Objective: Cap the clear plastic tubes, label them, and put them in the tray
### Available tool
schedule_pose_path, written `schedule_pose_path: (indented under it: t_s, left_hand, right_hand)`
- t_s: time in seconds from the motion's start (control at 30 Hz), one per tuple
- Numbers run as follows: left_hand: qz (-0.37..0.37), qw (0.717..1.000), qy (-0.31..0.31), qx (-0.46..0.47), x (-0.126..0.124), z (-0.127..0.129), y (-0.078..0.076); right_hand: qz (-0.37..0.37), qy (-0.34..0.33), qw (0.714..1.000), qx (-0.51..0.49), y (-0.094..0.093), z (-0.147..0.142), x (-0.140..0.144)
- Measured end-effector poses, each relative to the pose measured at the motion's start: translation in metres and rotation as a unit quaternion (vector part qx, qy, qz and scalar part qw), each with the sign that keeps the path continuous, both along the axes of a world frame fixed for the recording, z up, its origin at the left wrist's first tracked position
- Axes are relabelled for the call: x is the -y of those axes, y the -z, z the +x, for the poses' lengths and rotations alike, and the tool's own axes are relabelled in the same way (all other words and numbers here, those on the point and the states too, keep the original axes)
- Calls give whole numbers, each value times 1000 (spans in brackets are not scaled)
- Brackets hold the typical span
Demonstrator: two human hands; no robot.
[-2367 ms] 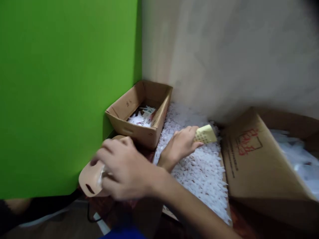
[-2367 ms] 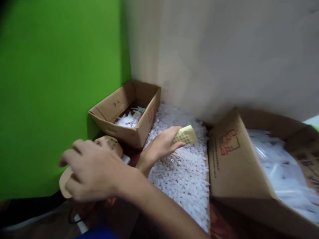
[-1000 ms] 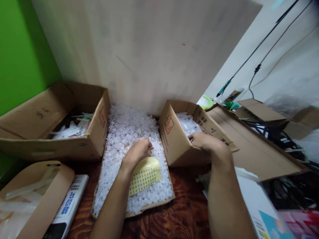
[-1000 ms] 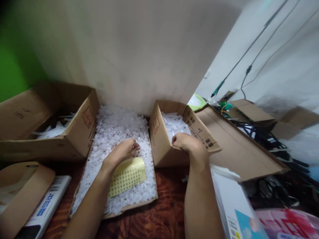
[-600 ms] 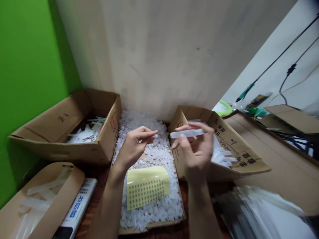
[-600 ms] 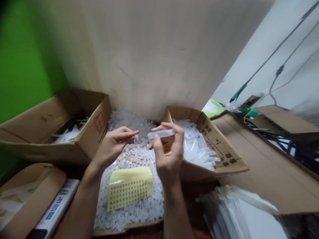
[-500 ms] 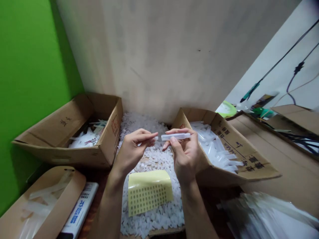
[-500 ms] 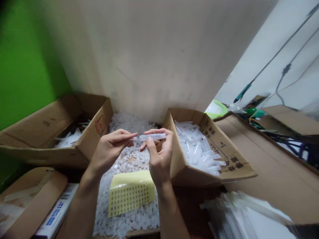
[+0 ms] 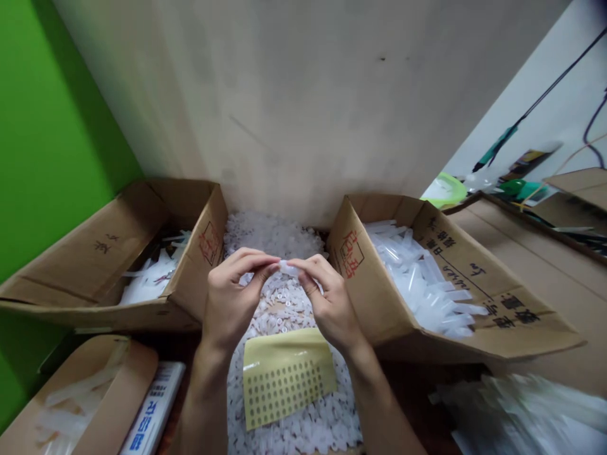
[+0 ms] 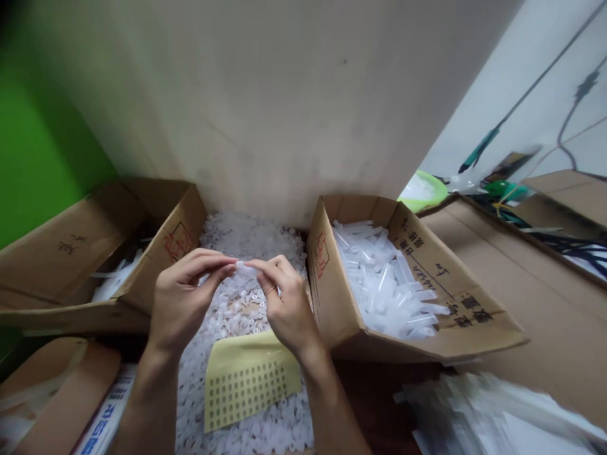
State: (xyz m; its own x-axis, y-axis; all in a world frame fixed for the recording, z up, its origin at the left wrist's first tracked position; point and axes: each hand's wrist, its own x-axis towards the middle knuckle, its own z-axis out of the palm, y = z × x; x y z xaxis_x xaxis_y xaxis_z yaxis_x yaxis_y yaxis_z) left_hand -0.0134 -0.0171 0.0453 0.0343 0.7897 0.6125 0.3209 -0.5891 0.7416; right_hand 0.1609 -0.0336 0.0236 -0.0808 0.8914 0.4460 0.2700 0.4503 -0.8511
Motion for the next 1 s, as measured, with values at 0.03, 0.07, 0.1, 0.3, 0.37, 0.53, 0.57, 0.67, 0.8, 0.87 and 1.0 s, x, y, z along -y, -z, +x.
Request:
schedule_pose_path:
  t_s: [0.03,0.07,0.1,0.3,0.37,0.53,0.57,0.67,0.8,0.87,1.0]
  left_hand:
    - [5,1000,1,-16,0,-1,0]
    - [10,1000,2,-30,0,-1,0]
    - [14,999,1,-41,0,-2,-1]
    - [19,997,-2,-74,0,-3,-1]
    - [19,997,2,-78,0,-3,-1]
    - [1,997,-2,-73,0,3,2]
    - [-4,997,-3,-71,0,5,2]
    - [-5,998,-16,-64,2,13,1]
    - [8,996,-36,-80,5,20,-2]
    - [-5,996,-31,-80,3,19,-1]
    - [-121,990,9,-68,-8,8,17]
  right_hand:
    - [2,4,1000,-1,1,0,0]
    - [3,11,1000,-3,2,0,-1]
    - [3,16,1000,-6,3,0,-1]
    - [10,30,1000,1,3,4,-1]
    - [22,22,999,18,2,7,-1]
    - [52,18,997,52,1,12,-1]
    - [53,23,997,54,1,12,-2]
    - [49,33,997,48,2,12,-2]
    - [47,32,998,35,5,9,-3]
    - [50,30,998,33,6,7,-3]
    - [43,37,997,53,13,8,-8]
